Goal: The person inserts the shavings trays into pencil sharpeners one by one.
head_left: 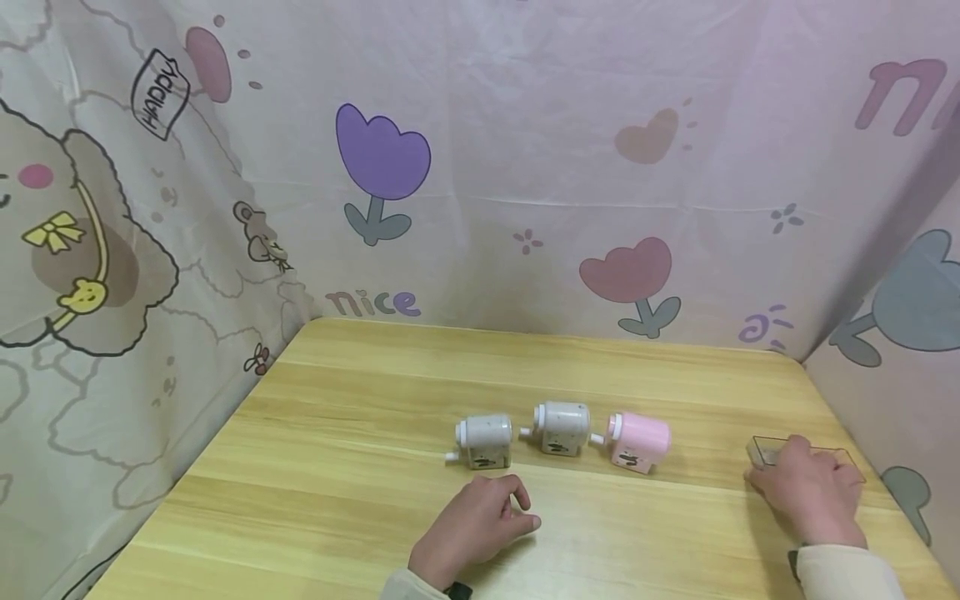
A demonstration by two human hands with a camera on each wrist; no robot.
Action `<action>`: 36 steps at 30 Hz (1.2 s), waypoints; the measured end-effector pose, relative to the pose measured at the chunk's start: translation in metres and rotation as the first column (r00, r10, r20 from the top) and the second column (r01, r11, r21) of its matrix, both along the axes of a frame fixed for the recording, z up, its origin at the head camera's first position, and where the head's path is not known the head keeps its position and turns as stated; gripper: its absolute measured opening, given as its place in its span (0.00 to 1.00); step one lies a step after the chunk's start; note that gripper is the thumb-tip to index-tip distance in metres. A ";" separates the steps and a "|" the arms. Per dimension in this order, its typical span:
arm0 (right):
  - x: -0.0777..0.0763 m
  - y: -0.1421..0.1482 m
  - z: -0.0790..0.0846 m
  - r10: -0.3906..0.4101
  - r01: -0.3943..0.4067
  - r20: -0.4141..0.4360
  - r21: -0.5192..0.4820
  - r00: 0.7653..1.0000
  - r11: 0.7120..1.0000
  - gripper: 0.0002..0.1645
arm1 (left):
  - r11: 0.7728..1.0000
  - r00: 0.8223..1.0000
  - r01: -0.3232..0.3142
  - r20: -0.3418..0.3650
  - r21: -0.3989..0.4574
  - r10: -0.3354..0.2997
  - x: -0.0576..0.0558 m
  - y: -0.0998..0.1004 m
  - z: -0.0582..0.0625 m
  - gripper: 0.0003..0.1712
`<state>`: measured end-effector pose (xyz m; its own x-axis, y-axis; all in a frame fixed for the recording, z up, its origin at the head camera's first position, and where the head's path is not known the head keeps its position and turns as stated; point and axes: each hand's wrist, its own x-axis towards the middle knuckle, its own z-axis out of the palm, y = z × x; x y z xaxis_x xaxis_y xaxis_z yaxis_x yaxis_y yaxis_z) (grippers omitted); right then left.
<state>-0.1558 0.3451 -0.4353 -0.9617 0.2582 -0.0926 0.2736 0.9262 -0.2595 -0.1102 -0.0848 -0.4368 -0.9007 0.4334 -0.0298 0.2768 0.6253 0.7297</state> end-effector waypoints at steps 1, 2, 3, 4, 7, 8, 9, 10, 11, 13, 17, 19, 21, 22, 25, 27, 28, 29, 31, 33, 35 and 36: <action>0.000 0.000 0.000 0.009 -0.009 -0.003 0.005 1.000 1.000 0.45 | 1.000 1.000 0.001 0.000 0.001 -0.001 0.000 0.000 0.000 0.12; 0.000 0.000 0.001 0.017 -0.017 -0.017 0.011 1.000 1.000 0.43 | 1.000 1.000 0.001 -0.001 0.002 -0.001 0.000 0.000 0.000 0.12; 0.000 0.001 0.001 0.024 -0.024 -0.028 0.015 0.999 1.000 0.42 | 1.000 1.000 0.001 -0.001 0.002 -0.001 0.000 0.000 0.000 0.12; 0.000 0.001 0.001 0.030 -0.030 -0.043 0.016 0.999 0.999 0.41 | 1.000 1.000 0.002 -0.002 0.003 -0.002 0.000 0.000 0.000 0.12; -0.001 0.003 0.000 0.033 -0.033 -0.065 0.006 0.997 0.999 0.42 | 1.000 1.000 0.004 -0.007 0.000 -0.004 0.001 0.000 0.000 0.12; -0.002 0.004 0.000 0.030 -0.030 -0.069 0.002 0.997 1.000 0.42 | 1.000 1.000 0.003 -0.009 -0.002 -0.003 0.001 -0.001 0.000 0.12; -0.002 0.005 -0.001 0.028 -0.028 -0.067 -0.002 0.997 1.000 0.43 | 1.000 1.000 0.003 -0.010 -0.004 -0.003 0.001 0.000 0.000 0.13; -0.002 0.006 -0.001 0.030 -0.030 -0.069 -0.003 0.997 1.000 0.43 | 1.000 1.000 0.004 -0.013 -0.005 -0.004 0.001 0.000 0.000 0.13; -0.002 0.007 -0.001 0.030 -0.030 -0.067 -0.005 0.997 1.000 0.43 | 1.000 1.000 0.004 -0.014 -0.006 -0.004 0.001 -0.001 0.000 0.13; -0.002 0.008 -0.001 0.034 -0.035 -0.067 -0.006 0.997 0.999 0.44 | 1.000 1.000 0.003 -0.014 -0.005 -0.004 0.001 -0.001 0.000 0.13; -0.002 0.007 -0.002 0.034 -0.035 -0.060 -0.013 0.998 0.999 0.46 | 1.000 1.000 0.005 -0.015 -0.005 -0.005 0.001 -0.001 0.000 0.13; -0.001 0.006 -0.002 0.032 -0.033 -0.064 -0.011 0.997 0.999 0.46 | 1.000 1.000 0.004 -0.012 -0.006 -0.004 0.001 -0.001 0.000 0.13; -0.001 0.006 -0.003 0.033 -0.034 -0.077 -0.011 0.996 0.999 0.45 | 1.000 1.000 0.003 -0.009 -0.005 -0.003 0.001 -0.001 0.000 0.13; -0.001 0.006 -0.003 0.037 -0.038 -0.084 -0.012 0.996 0.999 0.44 | 1.000 1.000 0.001 -0.008 -0.005 -0.002 0.001 -0.001 0.000 0.13; 0.000 0.006 -0.005 0.049 -0.050 -0.101 -0.009 0.994 0.999 0.46 | 1.000 1.000 0.000 -0.005 -0.006 0.000 0.001 -0.001 -0.001 0.13; 0.000 0.007 -0.007 0.064 -0.065 -0.102 -0.004 0.993 0.998 0.46 | 1.000 1.000 0.000 -0.004 -0.008 0.000 0.001 -0.001 -0.001 0.13; 0.000 0.008 -0.007 0.070 -0.071 -0.100 -0.002 0.992 0.998 0.47 | 1.000 1.000 0.001 -0.005 -0.009 -0.001 0.001 -0.001 -0.001 0.13; 0.000 0.009 -0.008 0.073 -0.074 -0.093 -0.004 0.993 0.997 0.47 | 1.000 1.000 0.001 -0.004 -0.010 -0.001 0.001 -0.001 -0.002 0.13; 0.000 0.010 -0.009 0.077 -0.078 -0.076 -0.014 0.994 0.997 0.46 | 1.000 1.000 0.002 -0.003 -0.011 -0.002 0.001 -0.001 -0.002 0.13; 0.000 0.011 -0.010 0.072 -0.074 -0.051 -0.034 0.996 0.997 0.45 | 1.000 1.000 0.003 -0.004 -0.010 -0.003 0.001 -0.001 -0.002 0.13; 0.000 0.012 -0.010 0.061 -0.063 -0.036 -0.059 0.997 0.996 0.43 | 1.000 1.000 0.004 -0.003 -0.008 -0.004 0.001 -0.001 -0.002 0.13; 0.000 0.012 -0.010 0.059 -0.061 -0.037 -0.065 0.998 0.996 0.43 | 1.000 1.000 0.004 -0.004 -0.007 -0.004 0.001 -0.001 -0.002 0.13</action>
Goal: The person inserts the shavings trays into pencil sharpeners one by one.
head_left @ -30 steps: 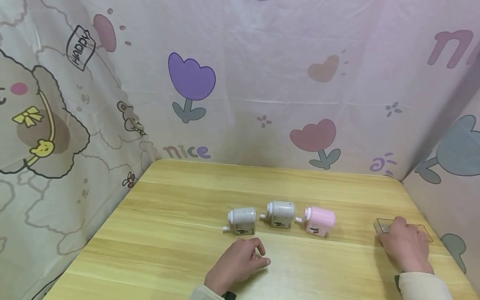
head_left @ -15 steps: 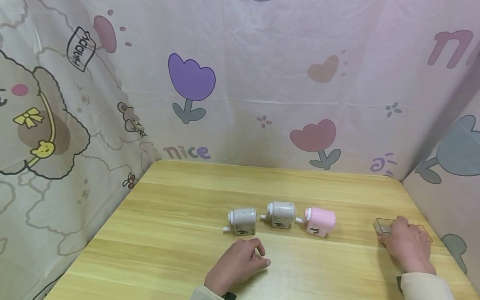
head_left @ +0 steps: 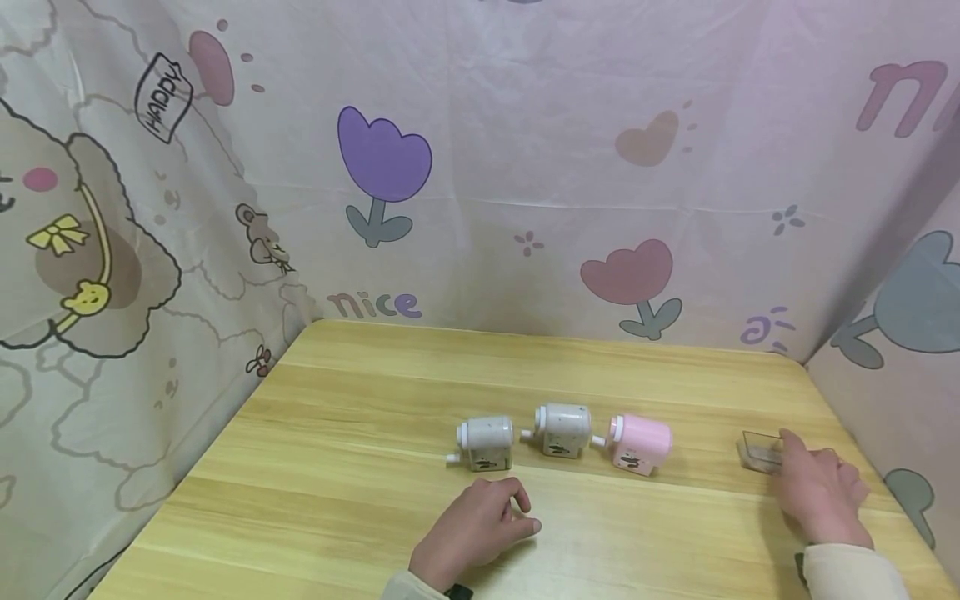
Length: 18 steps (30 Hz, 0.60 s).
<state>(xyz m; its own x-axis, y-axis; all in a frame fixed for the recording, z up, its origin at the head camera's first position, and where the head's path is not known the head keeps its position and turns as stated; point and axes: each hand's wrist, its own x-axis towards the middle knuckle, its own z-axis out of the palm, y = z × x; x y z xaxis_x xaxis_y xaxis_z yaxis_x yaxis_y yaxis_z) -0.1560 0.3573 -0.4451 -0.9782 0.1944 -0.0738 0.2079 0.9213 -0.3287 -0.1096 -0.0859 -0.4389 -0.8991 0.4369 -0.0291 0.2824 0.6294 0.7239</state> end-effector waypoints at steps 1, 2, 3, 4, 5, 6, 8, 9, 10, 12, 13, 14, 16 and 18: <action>0.000 0.000 0.001 0.000 0.000 -0.004 -0.002 1.000 1.000 0.42 | 1.000 1.000 0.000 -0.001 0.000 0.000 0.000 0.000 0.000 0.14; 0.000 0.000 0.001 0.002 -0.002 -0.010 -0.005 1.000 1.000 0.41 | 1.000 1.000 0.000 -0.001 0.001 0.000 0.000 0.000 0.000 0.14; 0.000 0.001 0.002 0.006 -0.006 -0.022 -0.006 1.000 1.000 0.40 | 1.000 1.000 0.000 0.000 0.001 0.000 0.000 0.000 0.000 0.14; 0.000 0.001 0.002 0.010 -0.011 -0.035 -0.006 0.999 1.000 0.39 | 1.000 1.000 0.000 0.000 0.001 0.000 0.000 0.000 0.000 0.14; 0.001 0.001 0.003 0.016 -0.016 -0.046 -0.004 0.999 1.000 0.38 | 1.000 1.000 -0.001 0.001 0.001 0.001 0.000 0.000 0.000 0.14; 0.001 0.000 0.003 0.019 -0.019 -0.057 -0.001 0.998 1.000 0.38 | 1.000 1.000 -0.001 0.002 -0.001 0.001 0.000 0.000 0.000 0.14; 0.002 0.000 0.003 0.024 -0.024 -0.077 0.001 0.997 1.000 0.38 | 1.000 1.000 -0.001 0.004 -0.002 0.001 0.000 0.000 0.000 0.14; 0.003 0.000 0.003 0.026 -0.026 -0.082 -0.001 0.996 1.000 0.38 | 1.000 1.000 -0.001 0.005 -0.003 0.001 0.000 0.000 0.000 0.14; 0.003 0.000 0.003 0.027 -0.028 -0.084 -0.004 0.996 1.000 0.39 | 1.000 1.000 -0.001 0.005 -0.004 0.001 0.000 0.000 0.000 0.14; 0.004 -0.001 0.004 0.028 -0.029 -0.092 -0.008 0.995 1.000 0.40 | 1.000 1.000 -0.001 0.005 -0.006 0.001 0.000 0.000 -0.001 0.14; 0.005 -0.001 0.004 0.030 -0.032 -0.093 -0.014 0.995 0.999 0.41 | 1.000 1.000 -0.001 0.006 -0.007 0.001 0.000 0.000 -0.001 0.14; 0.005 -0.001 0.004 0.033 -0.035 -0.094 -0.016 0.995 0.999 0.42 | 1.000 1.000 -0.001 0.006 -0.008 0.001 0.000 0.000 -0.001 0.14; 0.006 0.000 0.005 0.036 -0.038 -0.095 -0.016 0.995 0.999 0.42 | 1.000 1.000 -0.001 0.007 -0.010 0.001 0.001 0.000 0.000 0.14; 0.006 0.000 0.005 0.042 -0.043 -0.089 -0.012 0.995 0.999 0.42 | 1.000 1.000 -0.001 0.008 -0.013 0.001 0.001 0.000 0.000 0.14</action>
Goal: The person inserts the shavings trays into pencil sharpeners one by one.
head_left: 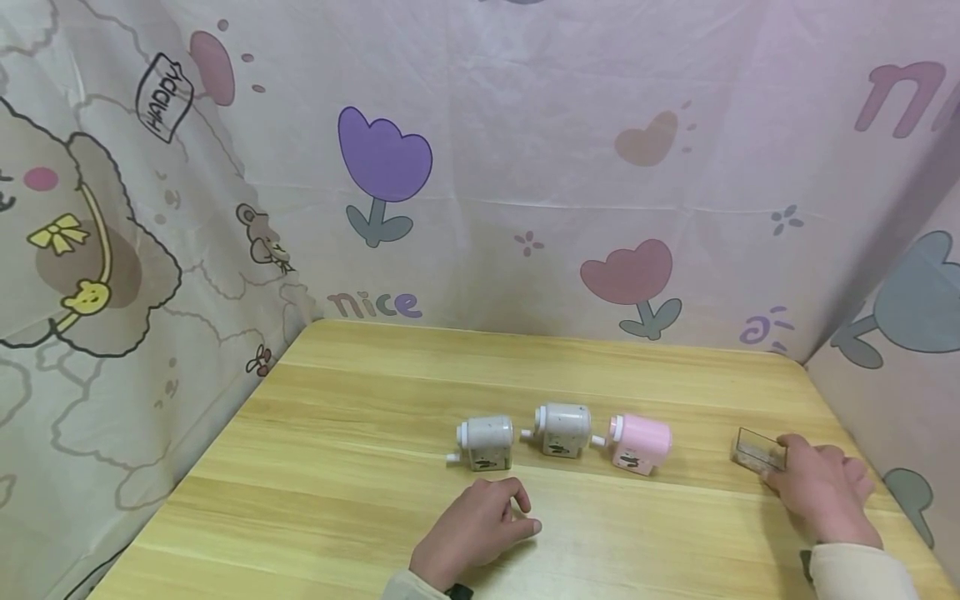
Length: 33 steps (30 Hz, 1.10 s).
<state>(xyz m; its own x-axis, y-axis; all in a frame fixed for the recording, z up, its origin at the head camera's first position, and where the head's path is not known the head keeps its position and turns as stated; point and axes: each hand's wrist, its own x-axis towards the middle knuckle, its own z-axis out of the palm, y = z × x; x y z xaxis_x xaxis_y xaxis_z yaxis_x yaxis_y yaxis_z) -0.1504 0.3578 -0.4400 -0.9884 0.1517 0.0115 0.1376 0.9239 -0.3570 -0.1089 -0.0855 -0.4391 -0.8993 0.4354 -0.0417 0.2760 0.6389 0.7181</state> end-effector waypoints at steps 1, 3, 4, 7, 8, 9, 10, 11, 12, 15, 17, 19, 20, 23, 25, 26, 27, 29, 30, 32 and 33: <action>0.000 0.001 0.000 0.005 -0.005 0.004 0.001 1.000 1.000 0.42 | 1.000 1.000 0.000 -0.001 -0.002 0.000 0.000 0.000 0.000 0.14; 0.000 0.001 0.000 0.009 -0.009 0.007 0.007 1.000 1.000 0.42 | 1.000 1.000 0.001 -0.002 -0.003 -0.001 0.000 0.000 0.000 0.14; 0.000 0.002 0.000 0.012 -0.012 0.006 0.011 1.000 1.000 0.42 | 1.000 1.000 0.001 -0.002 -0.004 -0.001 0.000 0.000 0.000 0.14; 0.000 0.001 0.000 0.014 -0.014 -0.006 0.011 1.000 1.000 0.43 | 1.000 1.000 0.001 0.000 -0.002 -0.001 0.000 0.000 0.000 0.14; 0.000 0.000 0.000 0.013 -0.013 -0.013 0.012 1.000 1.000 0.42 | 1.000 1.000 0.001 0.003 -0.001 -0.001 0.000 0.000 0.000 0.14; 0.001 0.000 0.000 0.015 -0.015 -0.019 0.013 1.000 1.000 0.42 | 1.000 1.000 0.001 0.006 0.000 -0.001 0.000 0.000 0.000 0.14; 0.001 -0.001 0.000 0.018 -0.018 -0.023 0.015 1.000 1.000 0.42 | 1.000 1.000 0.001 0.010 0.003 -0.001 0.000 0.000 0.000 0.13; 0.001 -0.003 0.000 0.021 -0.021 -0.032 0.013 0.999 1.000 0.42 | 1.000 1.000 0.001 0.013 0.005 -0.001 0.000 0.000 0.001 0.13; 0.002 -0.004 0.001 0.024 -0.023 -0.042 0.013 0.999 1.000 0.41 | 1.000 1.000 0.001 0.015 0.005 -0.001 0.001 0.000 0.001 0.13; 0.003 -0.008 0.001 0.025 -0.024 -0.061 0.012 0.998 1.000 0.40 | 1.000 1.000 0.002 0.019 0.008 -0.002 0.000 -0.001 0.000 0.14; 0.004 -0.010 0.000 0.023 -0.023 -0.077 0.002 0.997 1.000 0.40 | 1.000 1.000 0.003 0.017 0.007 -0.003 0.000 -0.001 0.000 0.14; 0.005 -0.012 -0.001 0.025 -0.025 -0.088 -0.002 0.996 1.000 0.41 | 1.000 1.000 0.002 0.016 0.007 -0.002 0.000 -0.001 -0.001 0.14; 0.006 -0.013 -0.001 0.029 -0.030 -0.095 -0.006 0.995 1.000 0.41 | 1.000 1.000 0.002 0.016 0.006 -0.002 0.000 -0.001 0.000 0.14; 0.008 -0.017 -0.001 0.046 -0.048 -0.122 -0.014 0.991 0.999 0.41 | 1.000 1.000 0.002 0.016 0.007 -0.002 0.000 -0.001 0.000 0.14; 0.010 -0.019 -0.001 0.054 -0.057 -0.139 -0.014 0.989 0.998 0.40 | 1.000 1.000 0.001 0.018 0.007 -0.002 0.000 -0.001 0.001 0.14; 0.010 -0.020 0.000 0.058 -0.061 -0.144 -0.012 0.988 0.998 0.40 | 1.000 1.000 0.001 0.018 0.004 -0.001 0.000 -0.001 0.001 0.14; 0.010 -0.021 0.000 0.062 -0.064 -0.149 -0.005 0.987 0.998 0.40 | 1.000 1.000 0.001 0.018 0.003 -0.001 0.000 -0.001 0.001 0.14; 0.010 -0.023 0.002 0.076 -0.074 -0.155 0.019 0.985 0.997 0.39 | 1.000 1.000 0.001 0.017 -0.002 -0.001 0.000 -0.001 0.001 0.14; 0.010 -0.023 0.003 0.086 -0.081 -0.155 0.038 0.984 0.996 0.39 | 1.000 1.000 0.001 0.016 -0.003 -0.001 0.000 -0.001 0.001 0.14; 0.010 -0.024 0.005 0.106 -0.096 -0.150 0.073 0.983 0.993 0.38 | 1.000 1.000 0.000 0.016 -0.003 0.000 0.000 -0.001 0.001 0.14; 0.011 -0.025 0.006 0.117 -0.105 -0.147 0.087 0.982 0.991 0.38 | 1.000 1.000 0.001 0.016 -0.002 0.000 0.000 -0.001 0.001 0.14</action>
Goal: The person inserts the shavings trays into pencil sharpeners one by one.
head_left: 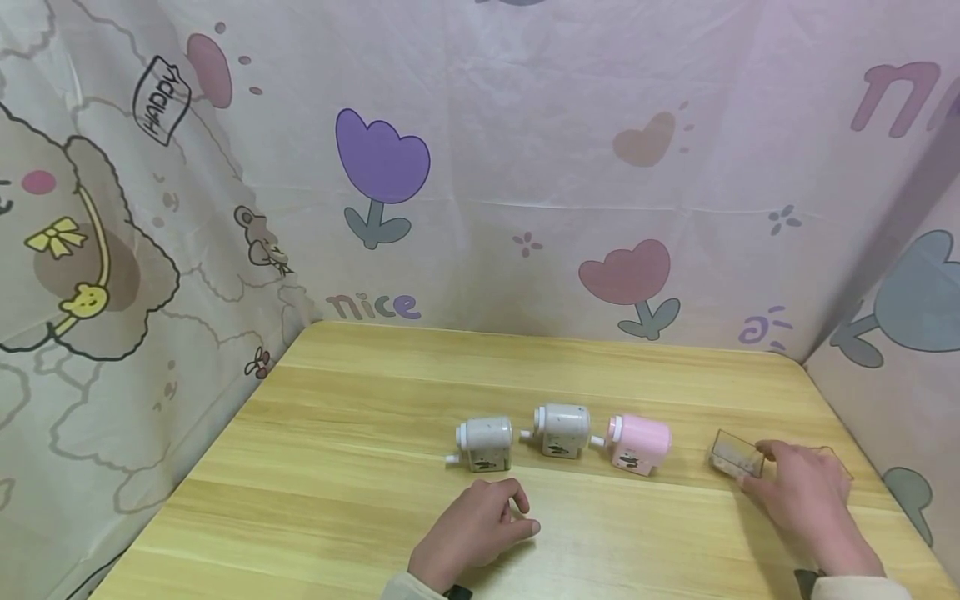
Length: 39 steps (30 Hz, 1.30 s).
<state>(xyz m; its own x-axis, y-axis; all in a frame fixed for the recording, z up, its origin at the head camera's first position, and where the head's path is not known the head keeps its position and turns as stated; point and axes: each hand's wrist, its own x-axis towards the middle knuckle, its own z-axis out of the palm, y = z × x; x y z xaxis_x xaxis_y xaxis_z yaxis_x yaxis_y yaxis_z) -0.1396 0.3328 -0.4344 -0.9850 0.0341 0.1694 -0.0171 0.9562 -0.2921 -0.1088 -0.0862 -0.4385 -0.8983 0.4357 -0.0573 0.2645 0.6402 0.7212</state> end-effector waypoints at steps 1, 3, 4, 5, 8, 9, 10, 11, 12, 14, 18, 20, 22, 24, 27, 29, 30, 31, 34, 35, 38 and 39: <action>0.000 0.000 0.001 0.009 -0.009 0.004 0.010 1.000 1.000 0.38 | 1.000 1.000 0.000 0.001 0.003 0.000 0.000 0.000 0.000 0.14; 0.002 -0.002 0.001 0.031 -0.031 0.008 0.020 0.999 0.999 0.38 | 1.000 1.000 0.001 0.002 0.006 -0.001 0.000 0.000 0.000 0.14; 0.003 -0.003 0.001 0.041 -0.041 0.015 0.014 0.999 0.999 0.38 | 1.000 1.000 0.001 0.004 0.007 -0.001 0.000 0.000 0.000 0.14; 0.004 -0.003 0.001 0.056 -0.056 0.024 0.006 0.998 0.998 0.38 | 1.000 1.000 0.001 0.004 0.007 -0.001 0.000 0.000 0.000 0.14; 0.007 -0.006 0.000 0.101 -0.099 0.050 -0.052 0.994 0.994 0.39 | 1.000 1.000 -0.001 -0.001 0.006 0.001 0.000 0.000 0.000 0.14; 0.008 -0.006 -0.001 0.115 -0.110 0.065 -0.079 0.991 0.991 0.39 | 1.000 1.000 -0.003 -0.001 0.006 0.003 0.000 0.000 0.000 0.14; 0.009 -0.007 -0.001 0.129 -0.120 0.077 -0.107 0.989 0.987 0.39 | 1.000 1.000 -0.003 -0.003 0.005 0.003 0.000 0.000 0.000 0.14; 0.010 -0.008 -0.002 0.142 -0.129 0.091 -0.135 0.986 0.982 0.40 | 1.000 1.000 -0.004 -0.006 0.004 0.004 0.000 0.000 0.000 0.14; 0.011 -0.008 -0.002 0.149 -0.132 0.104 -0.159 0.983 0.979 0.40 | 1.000 1.000 -0.005 -0.008 0.003 0.005 0.000 0.000 0.000 0.14; 0.012 -0.010 -0.002 0.159 -0.133 0.129 -0.190 0.979 0.973 0.40 | 1.000 1.000 -0.006 -0.007 0.001 0.006 0.000 0.000 0.001 0.14; 0.014 -0.013 -0.003 0.163 -0.127 0.161 -0.209 0.974 0.970 0.40 | 1.000 1.000 -0.008 0.000 0.008 0.008 0.001 0.000 0.000 0.14; 0.015 -0.015 -0.004 0.171 -0.137 0.152 -0.211 0.973 0.968 0.40 | 1.000 1.000 -0.008 0.006 0.013 0.008 0.001 0.000 0.000 0.14; 0.016 -0.018 -0.004 0.184 -0.153 0.139 -0.211 0.973 0.966 0.39 | 1.000 1.000 -0.008 0.006 0.016 0.008 0.001 0.000 0.000 0.14; 0.018 -0.022 -0.005 0.198 -0.169 0.128 -0.210 0.972 0.963 0.39 | 1.000 1.000 -0.007 0.007 0.015 0.007 0.001 0.000 0.000 0.14; 0.019 -0.029 -0.006 0.217 -0.187 0.126 -0.218 0.968 0.958 0.39 | 1.000 1.000 -0.003 0.006 0.013 0.003 0.001 0.000 0.000 0.14; 0.020 -0.034 -0.005 0.224 -0.193 0.122 -0.226 0.967 0.955 0.38 | 1.000 1.000 -0.001 0.007 0.013 0.001 0.001 0.000 -0.001 0.14; 0.020 -0.037 -0.005 0.232 -0.200 0.121 -0.231 0.965 0.952 0.38 | 1.000 1.000 0.000 0.007 0.013 0.000 0.001 0.000 -0.001 0.14; 0.020 -0.039 -0.005 0.241 -0.209 0.118 -0.234 0.963 0.950 0.37 | 1.000 1.000 0.001 0.007 0.013 -0.001 0.001 0.000 -0.001 0.14; 0.020 -0.046 -0.006 0.266 -0.234 0.111 -0.237 0.958 0.943 0.36 | 1.000 1.000 -0.002 0.006 0.009 0.002 0.001 0.000 0.000 0.13; 0.020 -0.048 -0.006 0.276 -0.244 0.109 -0.238 0.955 0.940 0.35 | 1.000 1.000 -0.002 0.006 0.007 0.002 0.001 0.000 0.000 0.13; 0.021 -0.055 -0.007 0.295 -0.266 0.095 -0.236 0.951 0.935 0.34 | 1.000 1.000 -0.003 0.006 0.006 0.003 0.001 0.000 0.000 0.14; 0.021 -0.057 -0.007 0.300 -0.271 0.092 -0.239 0.950 0.932 0.34 | 1.000 1.000 -0.003 0.005 0.007 0.003 0.001 0.000 0.000 0.14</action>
